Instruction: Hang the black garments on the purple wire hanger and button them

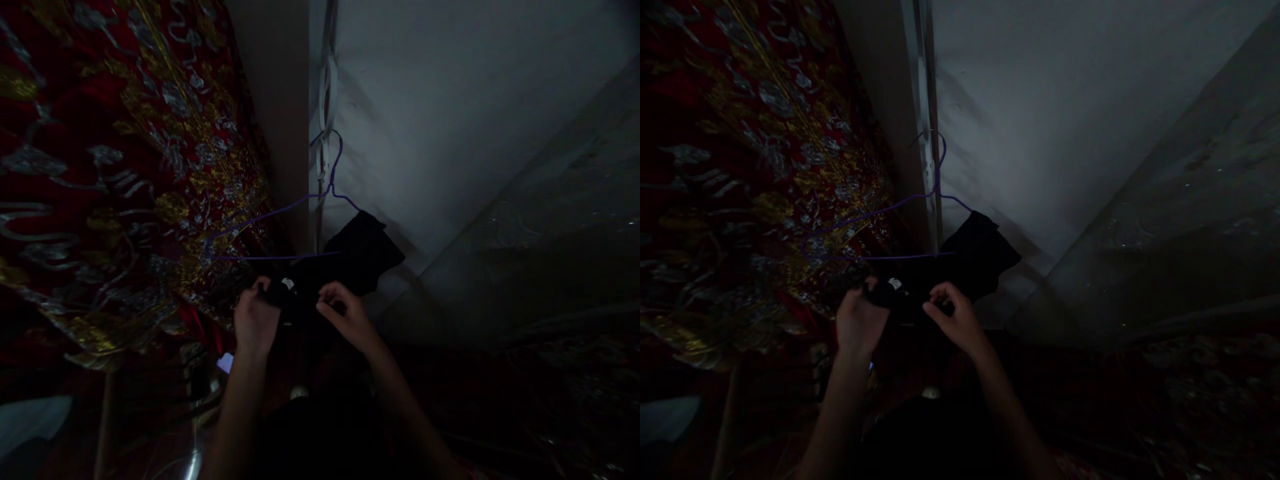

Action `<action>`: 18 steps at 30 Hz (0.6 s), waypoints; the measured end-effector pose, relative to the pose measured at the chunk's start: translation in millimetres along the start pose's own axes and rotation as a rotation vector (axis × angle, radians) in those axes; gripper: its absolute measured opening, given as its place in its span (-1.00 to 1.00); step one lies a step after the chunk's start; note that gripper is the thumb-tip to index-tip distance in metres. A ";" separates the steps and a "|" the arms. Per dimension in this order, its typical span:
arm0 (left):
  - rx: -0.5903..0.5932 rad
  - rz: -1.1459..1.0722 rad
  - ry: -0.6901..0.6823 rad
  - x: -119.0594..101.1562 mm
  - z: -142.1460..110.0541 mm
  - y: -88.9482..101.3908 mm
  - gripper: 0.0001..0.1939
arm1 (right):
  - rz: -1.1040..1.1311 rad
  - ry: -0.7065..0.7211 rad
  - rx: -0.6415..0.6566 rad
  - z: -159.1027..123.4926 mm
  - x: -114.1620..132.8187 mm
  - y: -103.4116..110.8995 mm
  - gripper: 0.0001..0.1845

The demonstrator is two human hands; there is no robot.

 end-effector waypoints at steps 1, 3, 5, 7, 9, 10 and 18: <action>0.042 0.035 -0.025 0.8 -6.9 -10.4 -0.76 | -0.007 0.046 0.063 -2.2 5.7 -3.7 -0.72; 0.149 0.298 -0.146 -0.3 -17.6 -27.4 -0.80 | 0.010 0.095 0.166 -7.7 15.3 -12.2 -0.62; 0.270 0.581 -0.291 -1.5 -24.1 -37.4 -0.86 | 0.042 0.093 0.179 -12.4 22.0 -16.7 -0.69; 0.390 0.727 -0.417 -0.6 -26.4 -39.8 -0.83 | 0.049 0.065 0.173 -15.0 27.0 -13.6 -0.75; 0.521 0.783 -0.433 4.5 -25.3 -35.4 -0.69 | 0.013 0.031 0.240 -15.4 32.6 -3.3 -0.80; 0.612 0.814 -0.373 9.3 -24.0 -31.5 -0.65 | -0.016 0.024 0.282 -14.3 36.2 4.2 -0.81; 1.066 1.257 0.124 20.0 -7.4 16.1 -0.61 | -0.115 0.274 -0.350 52.2 50.2 74.0 -0.71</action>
Point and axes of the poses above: each hand's wrist, its own z-axis towards the middle knuckle, its own y-axis out of the back of the hand, x = y × z, the point moved 2 cm from there along z, towards the middle knuckle, and after that the axes turned 4 degrees about -y, right-handed, at the moved point
